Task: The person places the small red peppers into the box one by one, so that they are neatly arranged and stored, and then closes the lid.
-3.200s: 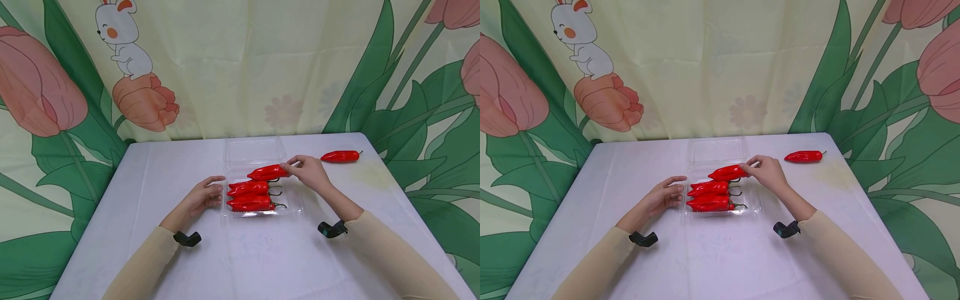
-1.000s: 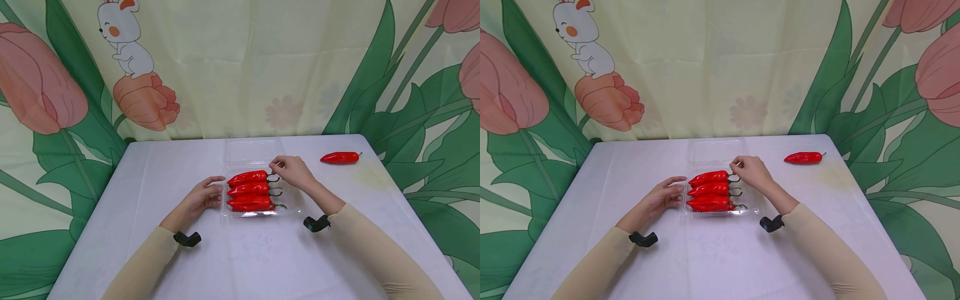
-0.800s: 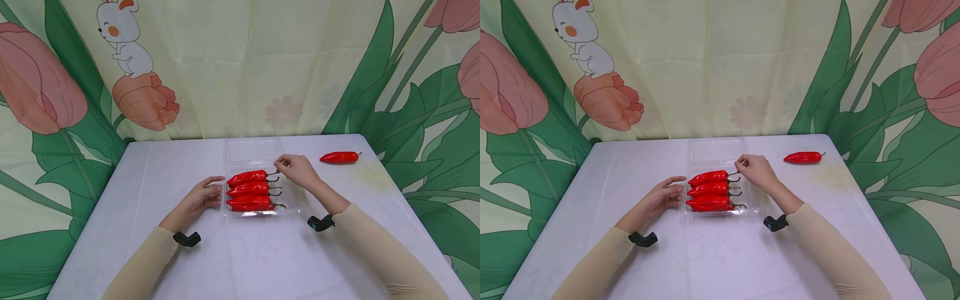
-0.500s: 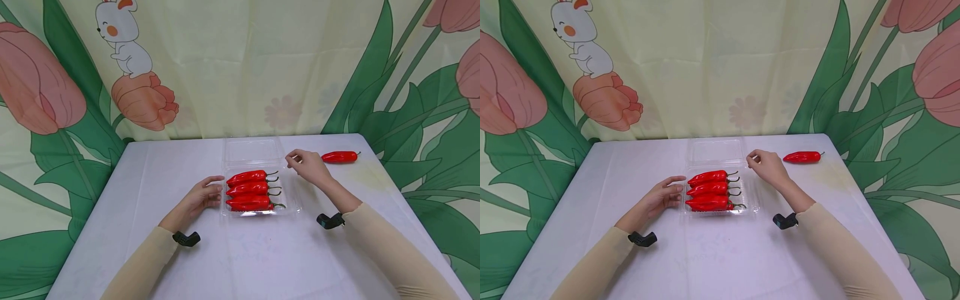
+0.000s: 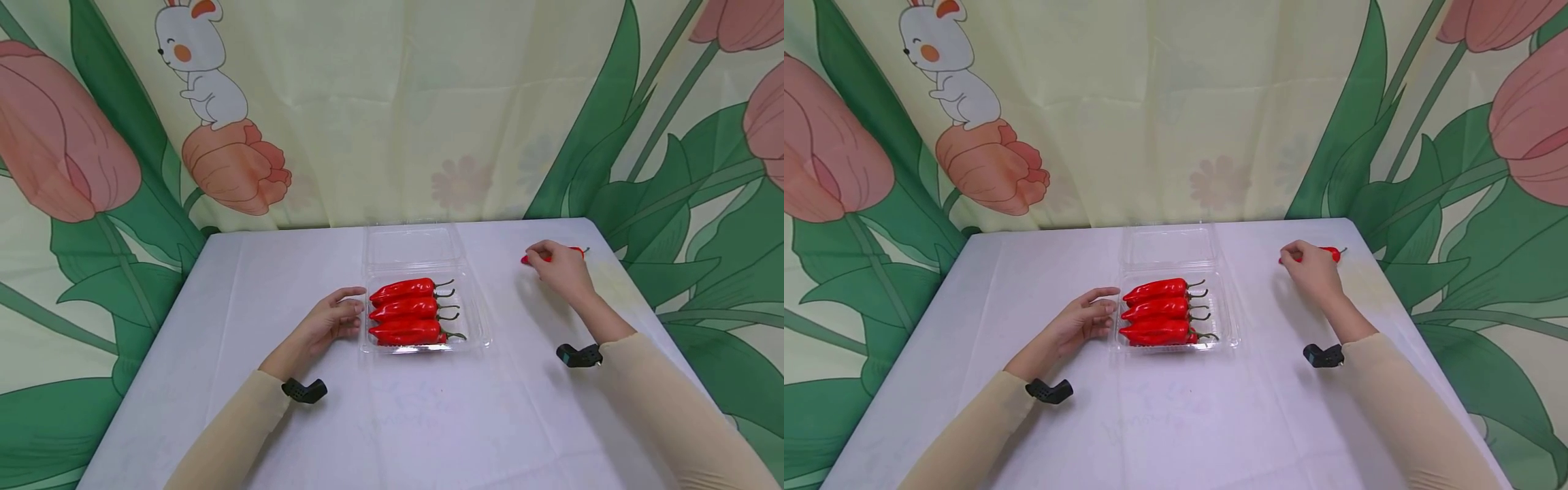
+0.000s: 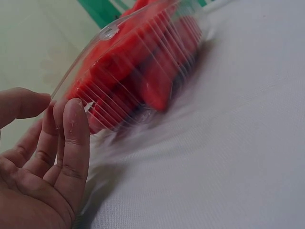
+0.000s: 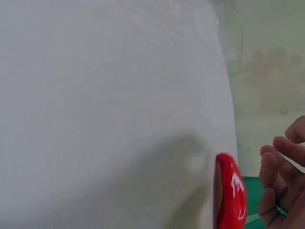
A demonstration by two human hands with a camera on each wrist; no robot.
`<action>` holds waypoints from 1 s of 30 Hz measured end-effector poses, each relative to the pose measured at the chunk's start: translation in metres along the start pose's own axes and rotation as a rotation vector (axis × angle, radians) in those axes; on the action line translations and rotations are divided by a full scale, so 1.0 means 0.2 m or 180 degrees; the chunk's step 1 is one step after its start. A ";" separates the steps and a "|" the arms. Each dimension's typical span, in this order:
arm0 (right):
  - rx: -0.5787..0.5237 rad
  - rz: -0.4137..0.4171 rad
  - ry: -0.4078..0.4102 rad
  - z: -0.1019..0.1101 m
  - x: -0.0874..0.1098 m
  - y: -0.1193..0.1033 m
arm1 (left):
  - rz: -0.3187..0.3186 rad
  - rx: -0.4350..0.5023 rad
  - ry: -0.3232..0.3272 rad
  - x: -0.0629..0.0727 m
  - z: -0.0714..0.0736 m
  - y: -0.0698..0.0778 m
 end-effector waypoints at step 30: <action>0.0927 -0.0194 -0.0407 0.14 -0.07 0.44 | 0.0042 -0.0091 0.0045 0.00 0.00 0.01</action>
Point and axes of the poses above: each hand's wrist, its own x-axis away from the middle knuckle, its own z-axis out of the back of the hand, y = z × x, the point moved 2 cm from there along -x, towards the middle knuckle, and after that the axes turned 14 degrees about -y, right-handed, at the moved point
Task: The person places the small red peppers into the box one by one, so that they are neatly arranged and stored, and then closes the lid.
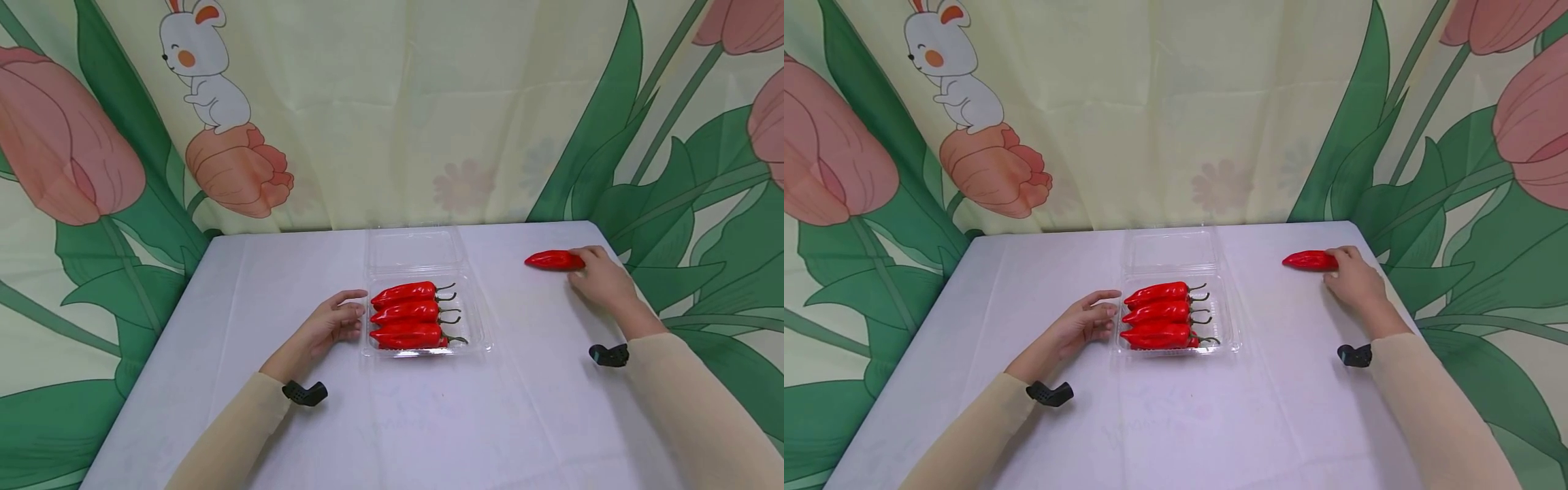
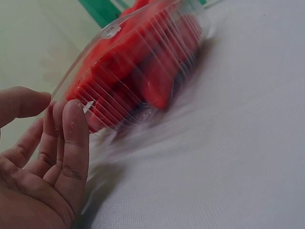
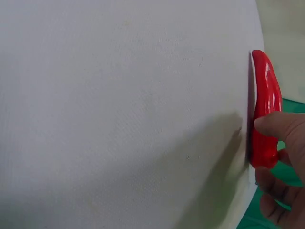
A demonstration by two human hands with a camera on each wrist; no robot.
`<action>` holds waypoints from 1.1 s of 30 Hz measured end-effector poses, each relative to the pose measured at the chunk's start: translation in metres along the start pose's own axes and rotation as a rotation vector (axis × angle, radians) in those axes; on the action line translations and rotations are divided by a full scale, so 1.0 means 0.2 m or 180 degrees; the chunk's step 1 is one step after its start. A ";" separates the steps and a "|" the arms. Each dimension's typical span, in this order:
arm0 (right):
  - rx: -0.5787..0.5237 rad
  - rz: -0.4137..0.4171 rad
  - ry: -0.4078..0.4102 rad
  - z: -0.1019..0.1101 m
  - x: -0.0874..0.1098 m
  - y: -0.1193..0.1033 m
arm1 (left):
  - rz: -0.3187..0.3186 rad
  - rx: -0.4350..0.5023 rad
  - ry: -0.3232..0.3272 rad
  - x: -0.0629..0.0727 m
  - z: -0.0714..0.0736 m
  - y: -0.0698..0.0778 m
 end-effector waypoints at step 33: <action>0.0244 0.0205 0.0816 -0.02 0.01 -0.14 | -0.0037 0.0010 -0.0029 0.00 0.01 -0.01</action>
Point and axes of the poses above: each hand's wrist, its own x-axis away from the middle knuckle, its own z-axis out of the back of the hand, y = z × x, the point moved 2 cm from there along -x, towards the middle knuckle, and after that the axes turned 14 degrees about -y, right-handed, at the moved point
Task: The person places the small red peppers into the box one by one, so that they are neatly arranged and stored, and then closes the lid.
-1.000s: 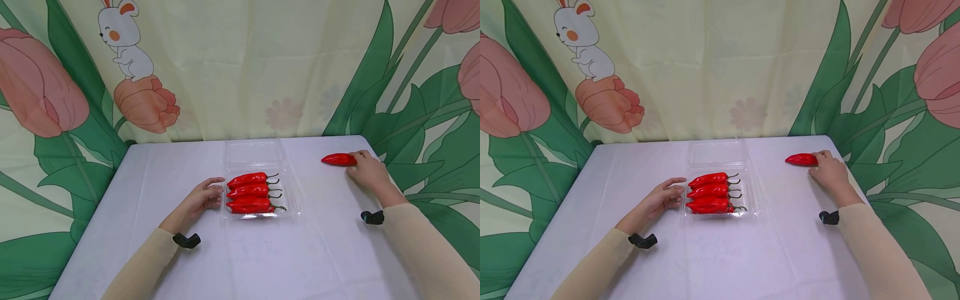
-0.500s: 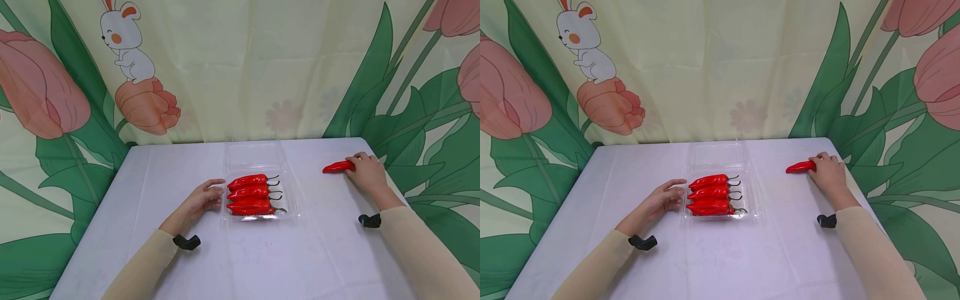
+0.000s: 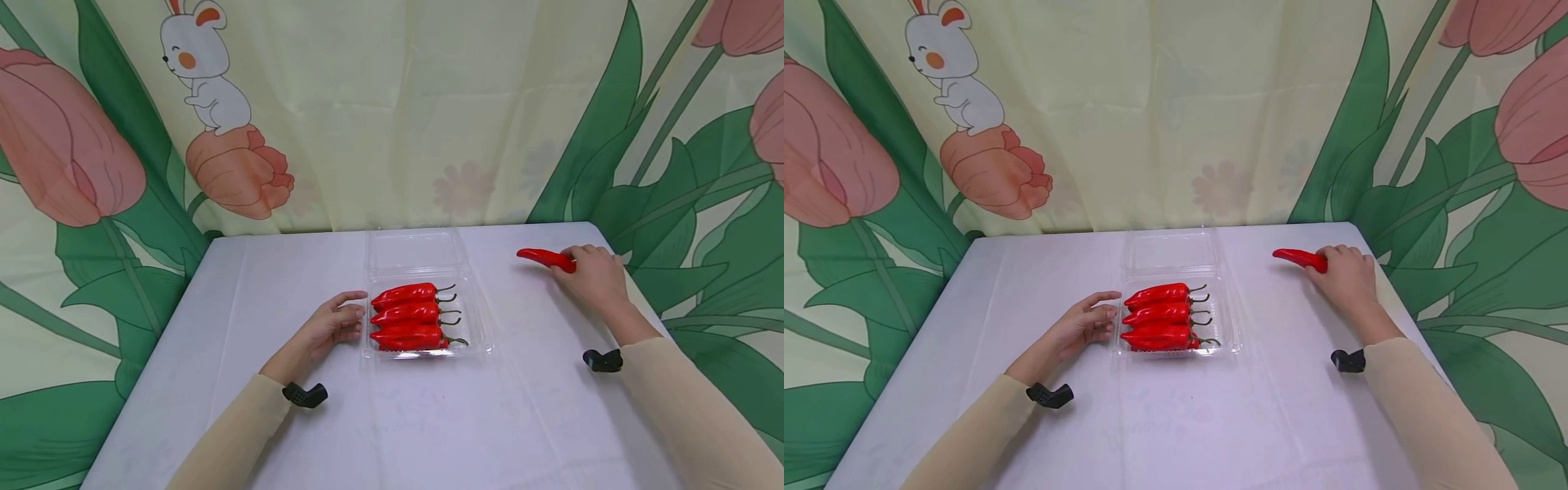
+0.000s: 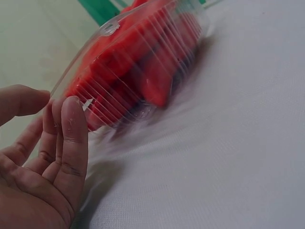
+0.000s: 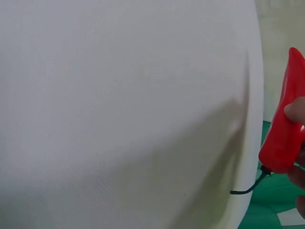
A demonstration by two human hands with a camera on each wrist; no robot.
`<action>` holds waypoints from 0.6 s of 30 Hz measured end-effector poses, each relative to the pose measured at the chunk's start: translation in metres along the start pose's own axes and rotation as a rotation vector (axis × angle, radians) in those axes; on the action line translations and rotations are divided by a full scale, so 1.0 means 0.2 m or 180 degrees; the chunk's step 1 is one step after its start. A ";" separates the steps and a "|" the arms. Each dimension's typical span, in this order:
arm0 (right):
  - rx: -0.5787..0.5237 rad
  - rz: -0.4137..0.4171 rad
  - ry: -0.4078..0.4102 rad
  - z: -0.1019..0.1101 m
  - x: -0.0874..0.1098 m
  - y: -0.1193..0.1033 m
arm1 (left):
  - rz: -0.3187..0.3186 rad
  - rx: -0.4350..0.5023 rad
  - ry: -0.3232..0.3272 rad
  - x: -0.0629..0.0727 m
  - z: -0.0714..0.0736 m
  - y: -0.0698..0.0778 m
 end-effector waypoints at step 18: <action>-0.1583 -0.0682 -0.0368 0.11 0.06 -0.11 | -0.0017 0.0075 0.0018 0.00 0.00 -0.01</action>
Point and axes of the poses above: each hand's wrist, its own x-axis away from the middle knuckle, its own z-axis out of the back of the hand, y = z × x, the point moved 2 cm from there along -x, towards the middle knuckle, and after that the axes turned 14 degrees about -y, right-handed, at the moved point
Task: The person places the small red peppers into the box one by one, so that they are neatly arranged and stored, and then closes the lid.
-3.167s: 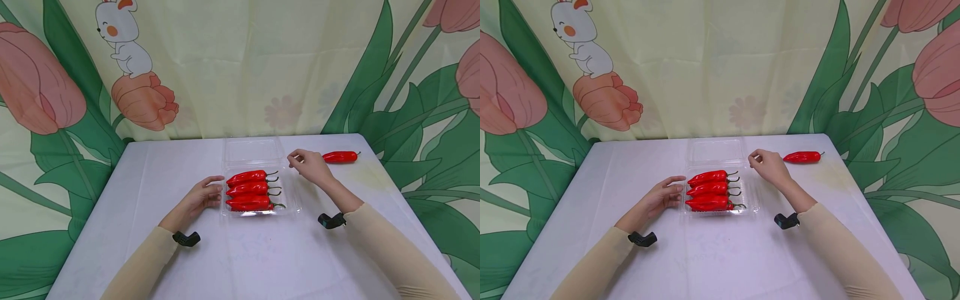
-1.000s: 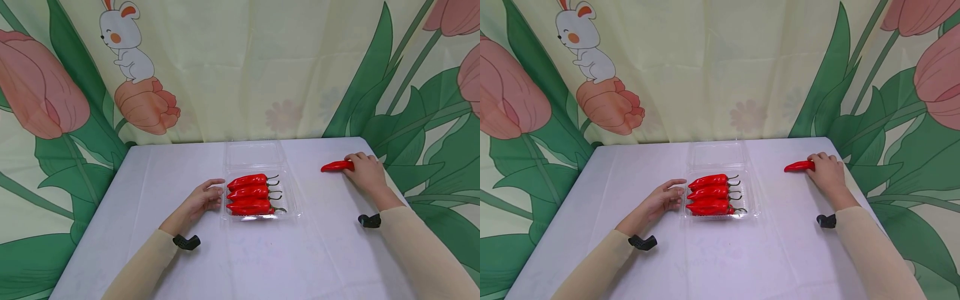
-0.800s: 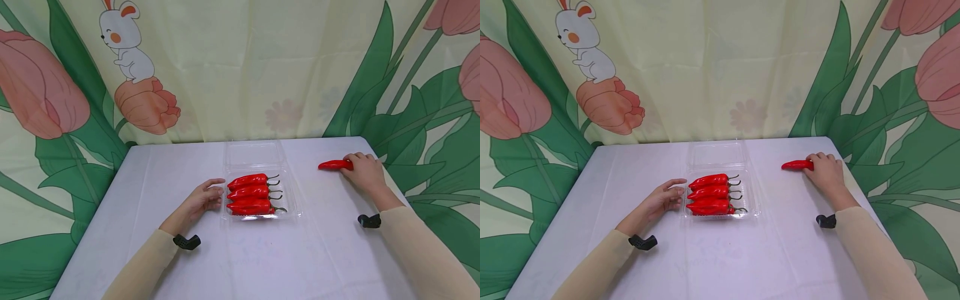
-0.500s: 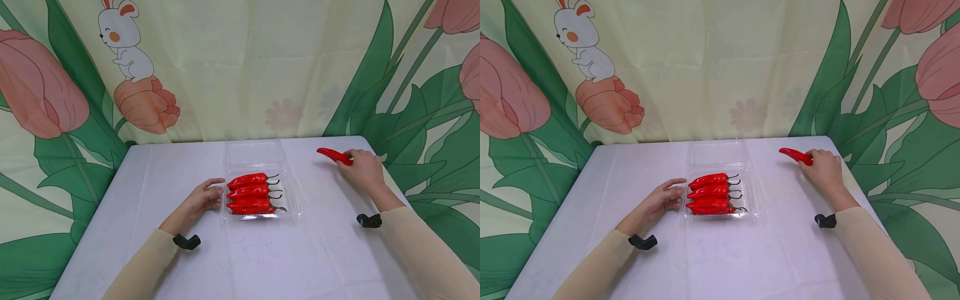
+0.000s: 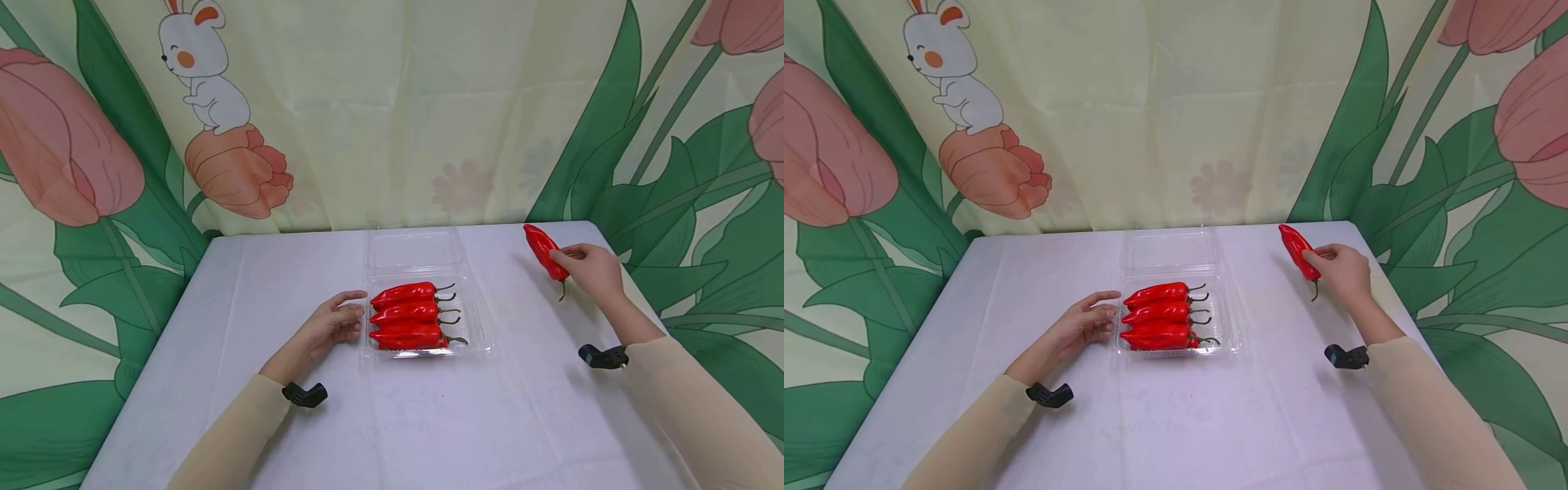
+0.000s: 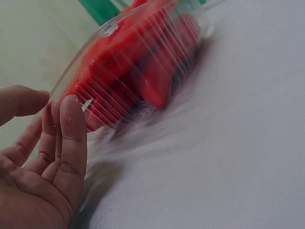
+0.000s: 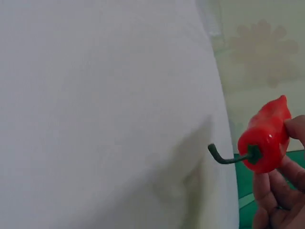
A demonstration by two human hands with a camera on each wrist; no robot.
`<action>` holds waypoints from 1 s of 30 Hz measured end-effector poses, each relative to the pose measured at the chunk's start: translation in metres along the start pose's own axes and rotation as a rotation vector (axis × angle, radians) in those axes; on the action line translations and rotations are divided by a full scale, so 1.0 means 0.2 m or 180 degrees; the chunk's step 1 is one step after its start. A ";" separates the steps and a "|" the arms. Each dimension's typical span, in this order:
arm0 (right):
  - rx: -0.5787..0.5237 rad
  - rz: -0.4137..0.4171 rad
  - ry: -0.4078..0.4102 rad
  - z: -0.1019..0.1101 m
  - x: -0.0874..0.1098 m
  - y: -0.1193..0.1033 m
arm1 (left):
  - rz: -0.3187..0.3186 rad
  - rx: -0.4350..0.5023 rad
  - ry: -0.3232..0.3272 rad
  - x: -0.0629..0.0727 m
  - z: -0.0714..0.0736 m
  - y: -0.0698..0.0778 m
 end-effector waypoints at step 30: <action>-0.1361 0.0014 -0.1542 -0.23 0.21 -0.26 | -0.0020 0.0055 0.0000 0.00 0.00 0.00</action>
Point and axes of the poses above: each hand's wrist, its own x-axis away from the middle knuckle, its own z-axis out of the back of the hand, y = z × x, the point moved 2 cm from there along -x, towards the middle knuckle, and after that the axes turned 14 degrees about -y, right-handed, at the moved point
